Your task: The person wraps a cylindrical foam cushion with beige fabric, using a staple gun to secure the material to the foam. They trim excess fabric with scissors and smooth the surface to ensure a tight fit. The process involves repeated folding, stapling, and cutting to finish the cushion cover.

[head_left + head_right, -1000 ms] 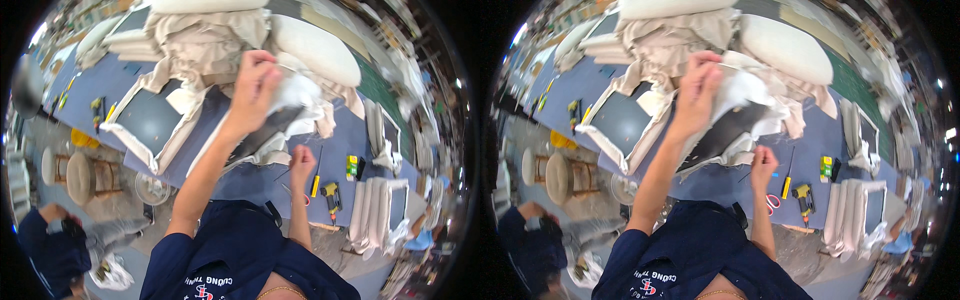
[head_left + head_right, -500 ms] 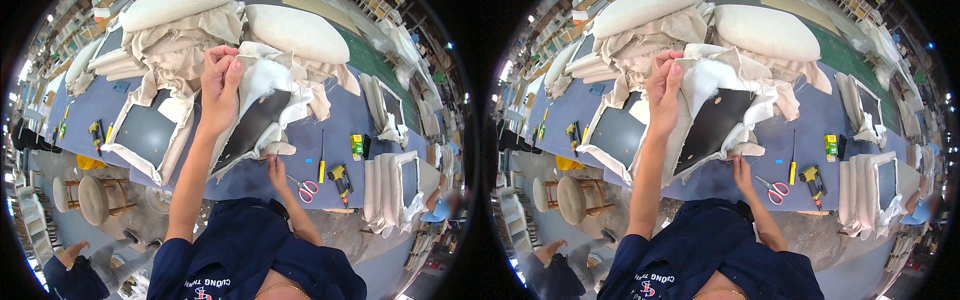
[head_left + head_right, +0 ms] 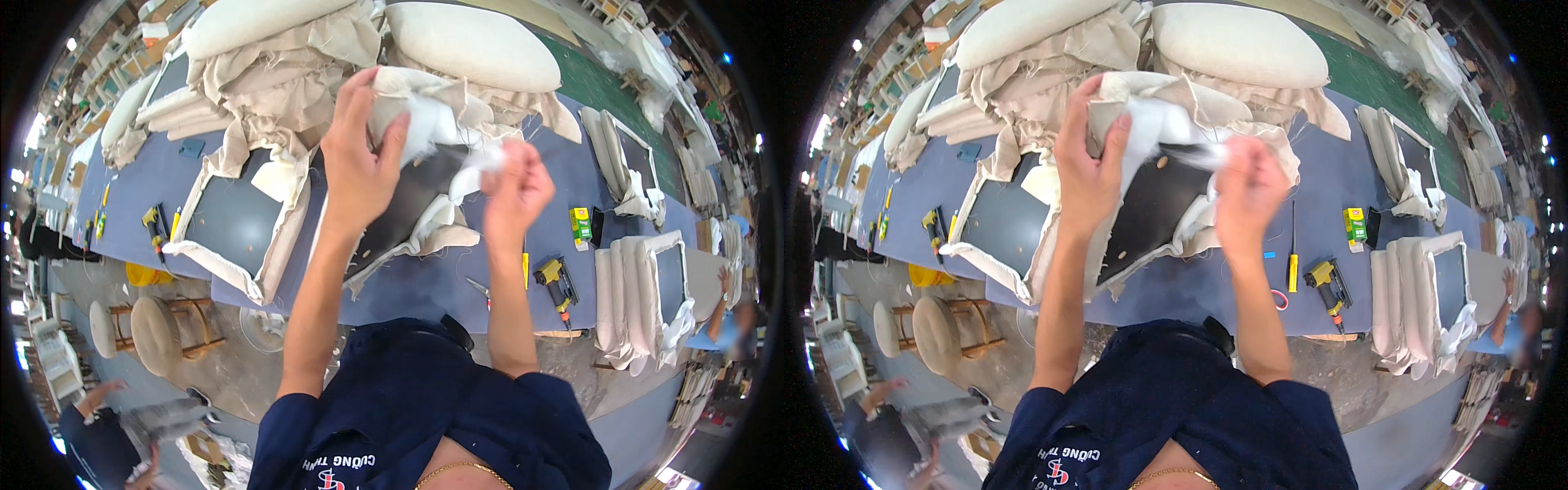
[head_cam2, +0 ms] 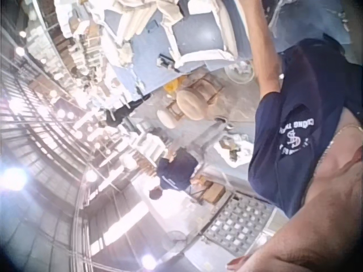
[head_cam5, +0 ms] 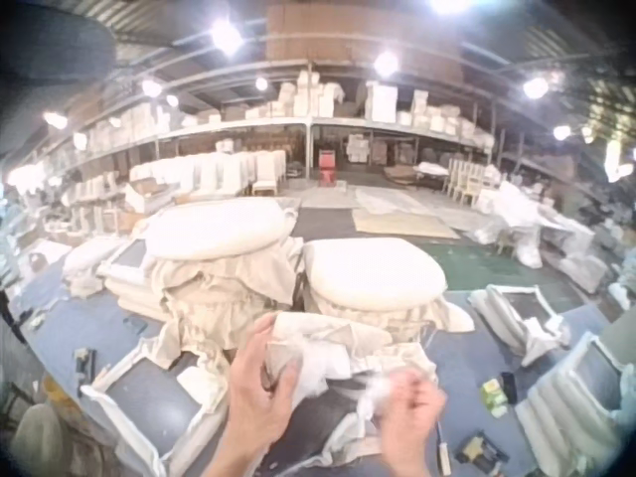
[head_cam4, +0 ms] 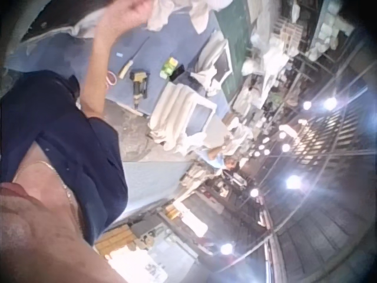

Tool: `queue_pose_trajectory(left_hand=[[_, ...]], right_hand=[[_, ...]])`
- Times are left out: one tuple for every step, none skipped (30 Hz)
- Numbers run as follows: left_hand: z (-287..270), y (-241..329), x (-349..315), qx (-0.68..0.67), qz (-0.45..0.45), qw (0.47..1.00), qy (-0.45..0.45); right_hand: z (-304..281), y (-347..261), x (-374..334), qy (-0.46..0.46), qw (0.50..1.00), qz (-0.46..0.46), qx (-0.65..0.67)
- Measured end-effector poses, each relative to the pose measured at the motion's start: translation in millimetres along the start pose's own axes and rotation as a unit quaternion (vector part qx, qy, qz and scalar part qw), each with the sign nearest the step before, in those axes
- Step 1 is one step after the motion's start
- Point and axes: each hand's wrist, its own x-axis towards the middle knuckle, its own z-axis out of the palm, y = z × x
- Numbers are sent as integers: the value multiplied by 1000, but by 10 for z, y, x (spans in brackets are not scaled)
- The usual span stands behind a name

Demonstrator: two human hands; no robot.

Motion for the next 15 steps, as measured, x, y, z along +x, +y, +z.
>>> queue_pose_trajectory(left_hand=[[-26,-60,15,-1,-2,1000,12],[-40,-104,27,-44,-26,999,9],[-88,-136,38,-83,-49,995,8],[-117,-158,50,-121,-70,990,7],[-136,-163,54,-136,-79,988,-5],[-158,-160,61,-158,-81,984,-2],[-148,-155,53,-180,-84,980,-5],[-141,-153,40,-204,-87,975,-8],[-146,-135,13,-207,-87,974,-7],[-132,-117,1,-213,-85,973,-9],[-112,-94,0,-220,-78,972,-12],[-112,-71,-8,-219,-79,972,-19],[-110,-46,-16,-221,-77,972,-24],[-109,-24,-24,-221,-76,972,-29],[-101,-10,-37,-227,-79,970,-28]], right_hand=[[-246,93,-54,31,999,10,26],[-539,188,-89,65,996,18,50],[-802,273,-146,31,994,42,-98],[-1060,355,-207,-3,968,61,-243],[-1191,388,-287,-34,919,81,-384],[-1149,352,-352,-40,929,79,-360],[-1065,258,-434,-39,938,80,-335],[-951,138,-487,-37,946,81,-311],[-770,-37,-505,-61,949,88,-297],[-589,-150,-505,-98,950,35,-294],[-410,-233,-477,-131,948,-23,-288],[-269,-300,-438,-167,940,-82,-287],[-182,-336,-400,-173,937,-74,-296],[-113,-360,-370,-179,933,-65,-305],[-69,-376,-332,-190,929,-58,-312]])
